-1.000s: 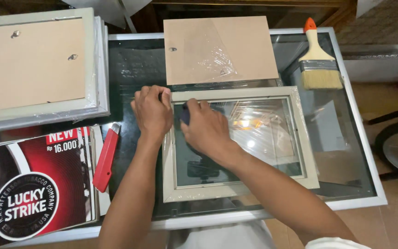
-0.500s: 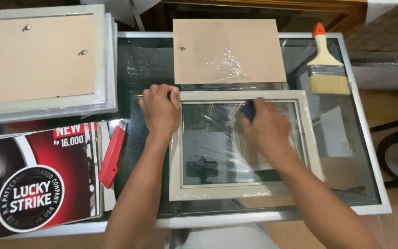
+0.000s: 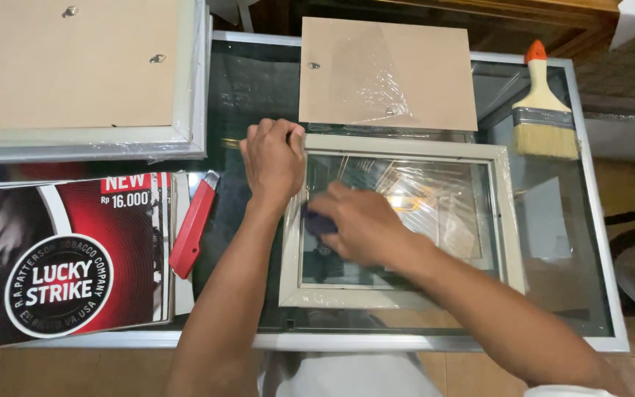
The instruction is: Cleaning a picture frame and glass using a brush and a cloth.
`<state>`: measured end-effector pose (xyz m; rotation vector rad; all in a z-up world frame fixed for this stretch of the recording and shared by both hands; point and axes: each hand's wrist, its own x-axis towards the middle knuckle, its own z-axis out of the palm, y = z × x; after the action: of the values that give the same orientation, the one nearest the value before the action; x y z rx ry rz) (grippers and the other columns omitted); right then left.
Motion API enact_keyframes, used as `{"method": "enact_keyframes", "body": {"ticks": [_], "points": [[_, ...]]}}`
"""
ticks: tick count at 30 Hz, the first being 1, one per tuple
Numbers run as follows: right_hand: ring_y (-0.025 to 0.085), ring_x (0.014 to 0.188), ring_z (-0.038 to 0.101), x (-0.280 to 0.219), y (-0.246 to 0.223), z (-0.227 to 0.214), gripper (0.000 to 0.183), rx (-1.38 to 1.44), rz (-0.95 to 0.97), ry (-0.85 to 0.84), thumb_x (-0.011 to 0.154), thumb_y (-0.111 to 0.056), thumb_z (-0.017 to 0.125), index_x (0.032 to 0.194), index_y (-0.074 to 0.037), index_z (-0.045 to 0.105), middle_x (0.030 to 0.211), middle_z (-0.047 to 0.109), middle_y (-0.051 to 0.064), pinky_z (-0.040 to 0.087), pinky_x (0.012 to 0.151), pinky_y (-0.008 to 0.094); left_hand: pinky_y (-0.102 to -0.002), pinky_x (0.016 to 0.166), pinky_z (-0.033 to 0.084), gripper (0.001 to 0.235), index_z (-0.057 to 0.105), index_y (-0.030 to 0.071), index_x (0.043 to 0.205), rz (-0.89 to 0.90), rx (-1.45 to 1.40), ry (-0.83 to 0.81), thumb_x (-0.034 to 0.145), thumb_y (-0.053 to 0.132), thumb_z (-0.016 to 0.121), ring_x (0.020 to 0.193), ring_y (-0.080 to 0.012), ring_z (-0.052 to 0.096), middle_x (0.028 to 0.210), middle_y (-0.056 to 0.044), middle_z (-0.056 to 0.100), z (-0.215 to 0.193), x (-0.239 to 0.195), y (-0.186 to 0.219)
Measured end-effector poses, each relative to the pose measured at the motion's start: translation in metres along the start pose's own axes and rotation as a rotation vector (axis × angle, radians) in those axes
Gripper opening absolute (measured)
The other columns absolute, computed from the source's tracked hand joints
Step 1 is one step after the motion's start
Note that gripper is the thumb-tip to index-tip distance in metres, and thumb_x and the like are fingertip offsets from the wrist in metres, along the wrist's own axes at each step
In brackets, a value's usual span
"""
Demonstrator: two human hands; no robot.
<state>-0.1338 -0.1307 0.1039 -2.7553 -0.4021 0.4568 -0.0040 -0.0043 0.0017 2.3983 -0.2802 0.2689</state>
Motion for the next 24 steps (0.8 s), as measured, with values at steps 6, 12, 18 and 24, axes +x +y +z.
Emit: {"method": "enact_keyframes", "body": {"ticks": [6, 12, 18, 24], "points": [[0.054, 0.090, 0.069, -0.052, -0.019, 0.014, 0.045, 0.130, -0.187, -0.119, 0.081, -0.022, 0.076, 0.121, -0.005, 0.065, 0.107, 0.066, 0.023, 0.057, 0.071, 0.062, -0.043, 0.094, 0.043, 0.014, 0.070, 0.020, 0.094, 0.004, -0.037, 0.002, 0.100, 0.030, 0.063, 0.105, -0.0241, 0.060, 0.096, 0.001, 0.063, -0.009, -0.005, 0.010], [0.045, 0.094, 0.069, 0.005, 0.026, -0.004, 0.048, 0.137, 0.120, 0.396, 0.086, -0.033, 0.076, 0.130, -0.021, 0.061, 0.104, 0.064, 0.013, 0.056, 0.080, 0.056, -0.045, 0.095, 0.043, 0.016, 0.071, 0.021, 0.096, 0.018, -0.023, -0.010, 0.099, 0.035, 0.065, 0.107, -0.0271, 0.060, 0.098, -0.003, 0.064, -0.007, -0.003, 0.005], [0.050, 0.086, 0.070, 0.055, 0.046, 0.015, 0.037, -0.089, 0.162, 0.341, 0.082, -0.024, 0.074, 0.118, -0.019, 0.065, 0.108, 0.056, 0.014, 0.058, 0.070, 0.061, -0.044, 0.097, 0.044, 0.021, 0.071, 0.025, 0.096, 0.027, -0.013, -0.068, 0.092, 0.046, 0.075, 0.108, -0.0261, 0.060, 0.100, 0.001, 0.063, -0.017, -0.005, 0.007], [0.051, 0.097, 0.072, -0.033, 0.103, -0.032, 0.041, -0.122, 0.421, 0.174, 0.084, -0.022, 0.073, 0.125, -0.022, 0.069, 0.109, 0.064, 0.018, 0.058, 0.083, 0.059, -0.046, 0.100, 0.040, 0.026, 0.071, 0.021, 0.097, 0.002, -0.041, -0.077, 0.090, 0.045, 0.078, 0.109, -0.0275, 0.059, 0.100, -0.002, 0.063, -0.015, -0.003, 0.011]]}}
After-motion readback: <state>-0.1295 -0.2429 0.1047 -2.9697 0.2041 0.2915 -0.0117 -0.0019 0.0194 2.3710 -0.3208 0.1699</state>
